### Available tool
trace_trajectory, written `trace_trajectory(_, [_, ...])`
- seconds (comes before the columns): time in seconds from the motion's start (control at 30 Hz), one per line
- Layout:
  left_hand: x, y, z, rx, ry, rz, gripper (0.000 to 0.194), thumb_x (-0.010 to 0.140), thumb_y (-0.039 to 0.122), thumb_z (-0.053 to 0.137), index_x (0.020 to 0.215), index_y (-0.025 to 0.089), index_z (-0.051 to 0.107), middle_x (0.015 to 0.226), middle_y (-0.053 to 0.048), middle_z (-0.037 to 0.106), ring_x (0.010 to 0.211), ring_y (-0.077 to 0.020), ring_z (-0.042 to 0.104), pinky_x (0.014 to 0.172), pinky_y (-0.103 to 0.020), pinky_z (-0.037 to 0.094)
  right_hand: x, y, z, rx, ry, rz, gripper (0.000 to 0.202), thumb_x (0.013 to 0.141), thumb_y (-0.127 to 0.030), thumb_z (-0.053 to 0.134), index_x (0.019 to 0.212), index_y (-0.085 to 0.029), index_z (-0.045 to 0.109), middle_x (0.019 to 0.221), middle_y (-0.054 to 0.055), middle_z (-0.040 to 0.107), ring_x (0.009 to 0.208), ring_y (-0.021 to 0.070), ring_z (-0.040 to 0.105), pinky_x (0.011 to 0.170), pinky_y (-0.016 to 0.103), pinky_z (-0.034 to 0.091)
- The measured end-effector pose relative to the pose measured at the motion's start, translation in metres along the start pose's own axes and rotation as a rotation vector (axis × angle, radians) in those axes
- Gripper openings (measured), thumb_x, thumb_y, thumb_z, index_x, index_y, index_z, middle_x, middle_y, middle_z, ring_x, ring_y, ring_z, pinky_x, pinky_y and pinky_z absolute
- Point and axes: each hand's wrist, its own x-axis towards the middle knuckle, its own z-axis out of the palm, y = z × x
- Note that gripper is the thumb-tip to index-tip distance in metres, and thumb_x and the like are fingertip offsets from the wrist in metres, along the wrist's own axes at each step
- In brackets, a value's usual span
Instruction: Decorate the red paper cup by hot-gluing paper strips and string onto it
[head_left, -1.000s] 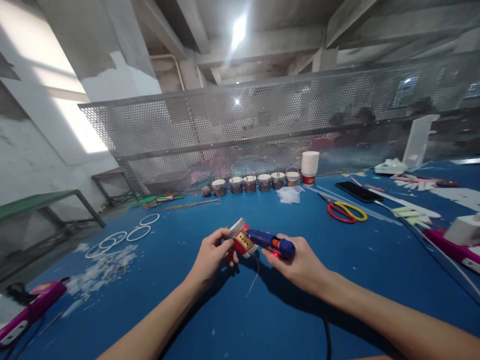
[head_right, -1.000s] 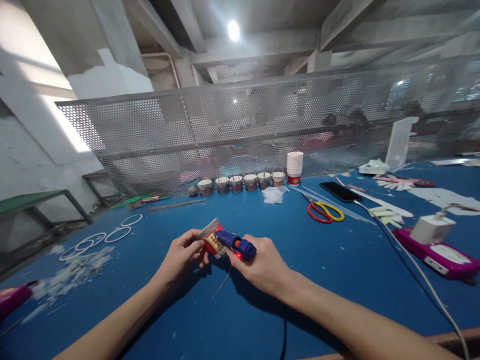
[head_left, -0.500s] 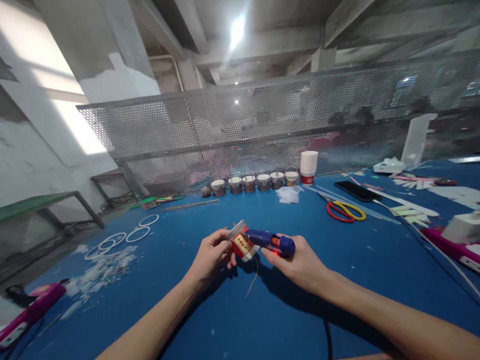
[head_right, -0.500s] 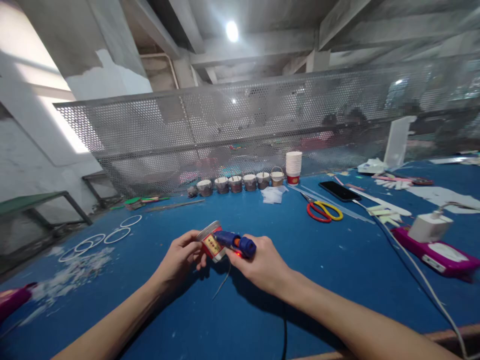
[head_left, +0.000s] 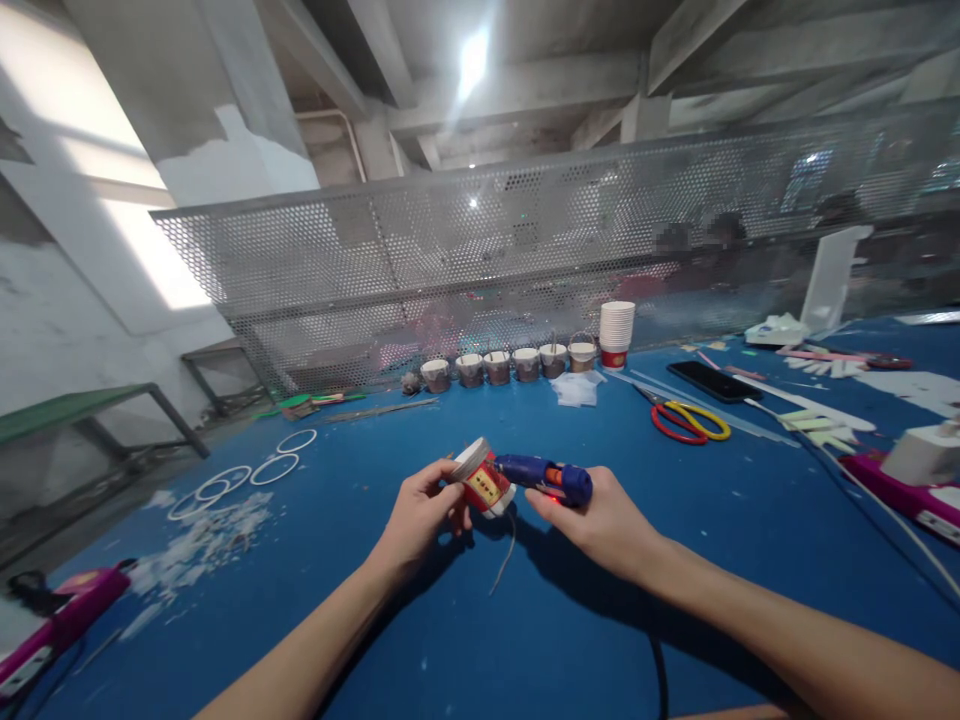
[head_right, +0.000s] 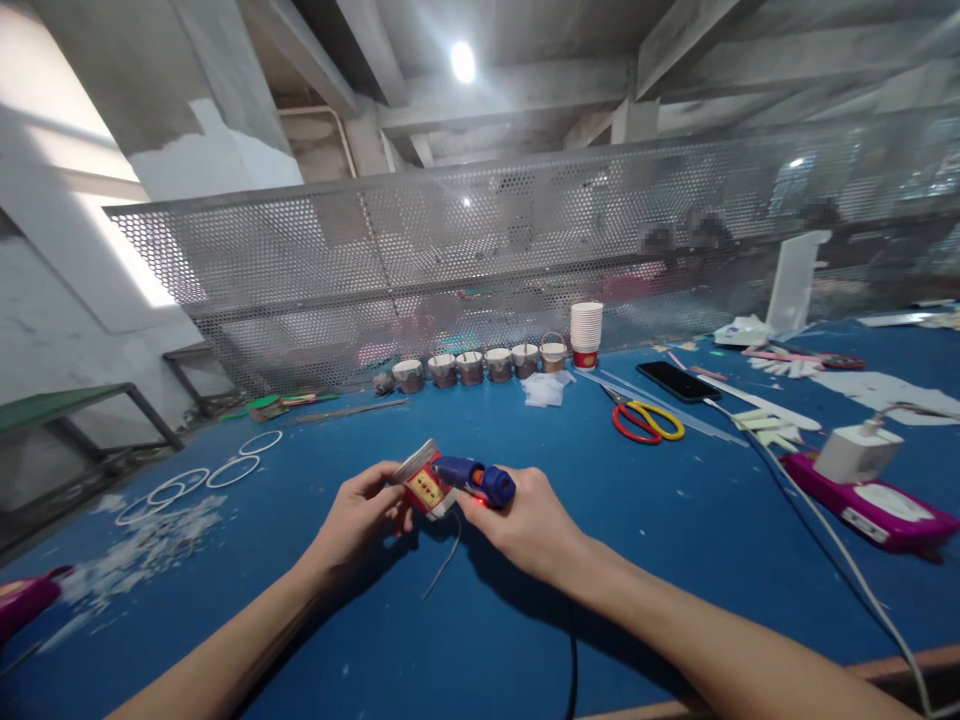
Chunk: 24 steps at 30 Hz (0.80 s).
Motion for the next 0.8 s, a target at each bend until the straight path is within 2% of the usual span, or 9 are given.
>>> trace_trajectory(0.33, [0.0007,-0.0005,-0.0004,0.080,0.002,0.047,0.012,0.073,0.025,0.057,0.078,0.016,0.063,0.045,0.004,0.059,0.040,-0.0121,0.056,0.044,-0.022,0.040,-0.0027,0.0013,0.0054,-0.071,-0.018,-0.034,0.027,0.080,-0.037,0.053,0.061,-0.019,0.049,0.053,-0.004,0.044,0.048,0.0088,0.034,0.045,0.022,0.031])
trace_trajectory(0.6, [0.0000,0.0036,0.0019,0.088,0.000,0.045,0.014,0.071,0.025,0.056,0.078,0.016,0.064,0.045,0.004,0.058,0.040,-0.0119,0.055,0.044,-0.022,0.040,0.0013,0.0032,-0.0003,-0.004,0.025,0.008,0.031,0.079,-0.036,0.053,0.056,-0.020,0.042,0.052,-0.005,0.035,0.048,0.0080,0.028,0.043,0.021,0.026])
trace_trajectory(0.8, [-0.0009,0.0043,0.0032,0.086,-0.003,0.037,0.013,0.072,0.025,0.056,0.078,0.016,0.063,0.045,0.004,0.058,0.040,-0.0117,0.056,0.043,-0.022,0.040,-0.0037,0.0013,0.0071,-0.070,0.008,-0.060,0.028,0.081,-0.035,0.053,0.059,-0.019,0.049,0.051,-0.004,0.044,0.047,0.0086,0.033,0.044,0.022,0.030])
